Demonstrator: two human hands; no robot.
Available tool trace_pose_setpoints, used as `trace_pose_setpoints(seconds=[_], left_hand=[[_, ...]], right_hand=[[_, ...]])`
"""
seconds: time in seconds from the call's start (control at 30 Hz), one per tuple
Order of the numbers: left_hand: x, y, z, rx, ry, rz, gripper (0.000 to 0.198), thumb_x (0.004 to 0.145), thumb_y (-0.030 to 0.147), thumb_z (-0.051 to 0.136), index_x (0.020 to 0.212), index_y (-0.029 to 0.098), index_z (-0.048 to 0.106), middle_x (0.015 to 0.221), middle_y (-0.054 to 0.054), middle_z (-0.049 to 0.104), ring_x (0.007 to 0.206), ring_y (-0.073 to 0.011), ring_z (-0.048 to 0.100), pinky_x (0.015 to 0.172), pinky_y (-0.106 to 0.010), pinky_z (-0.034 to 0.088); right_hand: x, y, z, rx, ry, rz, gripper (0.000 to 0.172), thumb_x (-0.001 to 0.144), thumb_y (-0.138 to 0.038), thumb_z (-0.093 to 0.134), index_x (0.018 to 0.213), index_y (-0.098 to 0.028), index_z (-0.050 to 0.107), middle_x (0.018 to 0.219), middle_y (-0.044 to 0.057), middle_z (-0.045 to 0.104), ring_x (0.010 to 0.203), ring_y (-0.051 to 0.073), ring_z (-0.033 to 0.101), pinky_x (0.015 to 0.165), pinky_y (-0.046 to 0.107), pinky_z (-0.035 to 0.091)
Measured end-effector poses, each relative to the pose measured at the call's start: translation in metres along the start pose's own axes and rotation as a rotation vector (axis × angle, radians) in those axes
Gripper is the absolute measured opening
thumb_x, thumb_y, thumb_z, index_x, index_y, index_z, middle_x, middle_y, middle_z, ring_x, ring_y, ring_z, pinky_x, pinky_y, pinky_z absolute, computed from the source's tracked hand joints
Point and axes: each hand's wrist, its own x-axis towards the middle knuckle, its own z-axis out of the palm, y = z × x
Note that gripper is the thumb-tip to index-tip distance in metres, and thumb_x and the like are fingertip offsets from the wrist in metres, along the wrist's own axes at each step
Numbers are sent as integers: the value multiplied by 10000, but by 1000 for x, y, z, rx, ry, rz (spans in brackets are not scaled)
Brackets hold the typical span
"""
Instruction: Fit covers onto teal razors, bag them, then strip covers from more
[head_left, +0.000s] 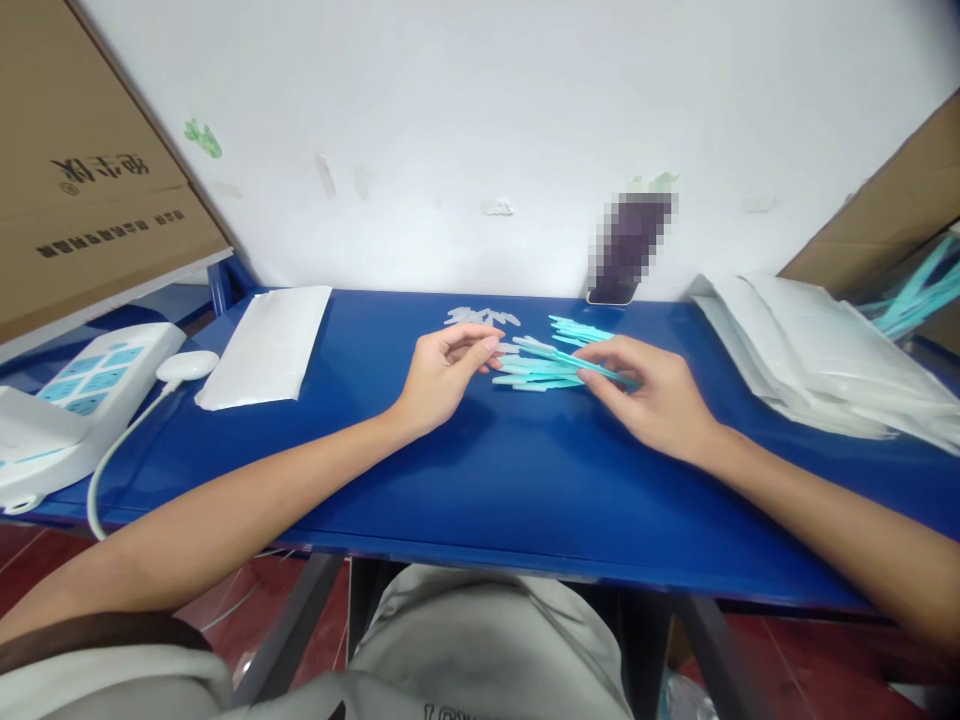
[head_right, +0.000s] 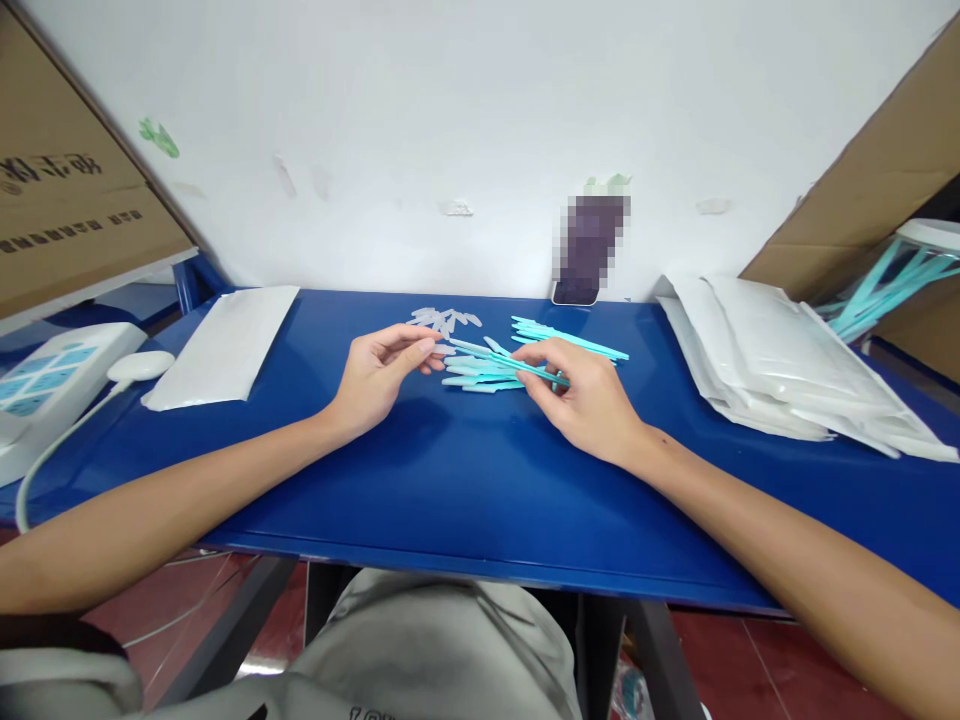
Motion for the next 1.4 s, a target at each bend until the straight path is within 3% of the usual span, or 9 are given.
trace_pose_setpoints(seconds=[0.17, 0.53, 0.7, 0.87, 1.17, 1.27, 1.4], left_hand=[[0, -1, 1, 3, 7, -10, 335, 796, 462, 801, 877, 143, 740, 792, -58, 758, 712, -152, 713, 698, -274, 573], [-6, 2, 2, 34, -77, -27, 421, 788, 481, 811, 1020, 142, 719, 786, -65, 785, 759, -200, 761, 754, -308, 597], [-9, 6, 5, 49, -149, -59, 342, 787, 448, 817, 932, 148, 742, 795, -68, 785, 764, -193, 755, 768, -307, 599], [-6, 8, 5, -48, -185, -119, 327, 751, 418, 854, 892, 136, 770, 794, -75, 786, 748, -181, 747, 739, -297, 603], [-8, 6, 12, -131, -145, -189, 403, 749, 478, 850, 936, 127, 788, 834, -96, 793, 791, -213, 768, 816, -356, 630], [-1, 4, 6, 39, -199, -105, 444, 839, 530, 752, 1017, 125, 775, 945, -123, 793, 865, -244, 766, 837, -379, 618], [12, 10, -17, 684, -287, 278, 491, 991, 491, 538, 1365, 188, 632, 1335, -132, 678, 1232, -298, 633, 1059, -466, 504]], right_hand=[[0, -2, 0, 9, 2, -29, 102, 931, -244, 627, 1019, -238, 678, 919, 41, 743, 753, 184, 685, 643, 314, 545], [0, -7, -1, 24, -38, -45, 110, 945, -257, 614, 1028, -240, 683, 937, 40, 744, 756, 174, 688, 607, 292, 541], [-1, -13, -1, 42, -64, -109, 152, 961, -237, 588, 1074, -243, 689, 888, 43, 727, 678, 156, 648, 587, 291, 528], [-2, -15, -4, 19, -46, -183, 166, 962, -189, 597, 1102, -238, 671, 913, 55, 720, 749, 166, 666, 629, 297, 537], [0, -10, -4, -48, 10, -255, 195, 950, -156, 598, 1099, -260, 668, 956, 46, 730, 806, 179, 691, 695, 313, 544], [4, -9, -3, -118, -23, -221, 154, 967, -177, 572, 1083, -223, 663, 936, 54, 728, 773, 172, 671, 675, 299, 514], [14, -6, -1, -333, -129, -48, 175, 995, -241, 508, 1054, -175, 658, 981, 90, 731, 856, 225, 676, 727, 331, 474]])
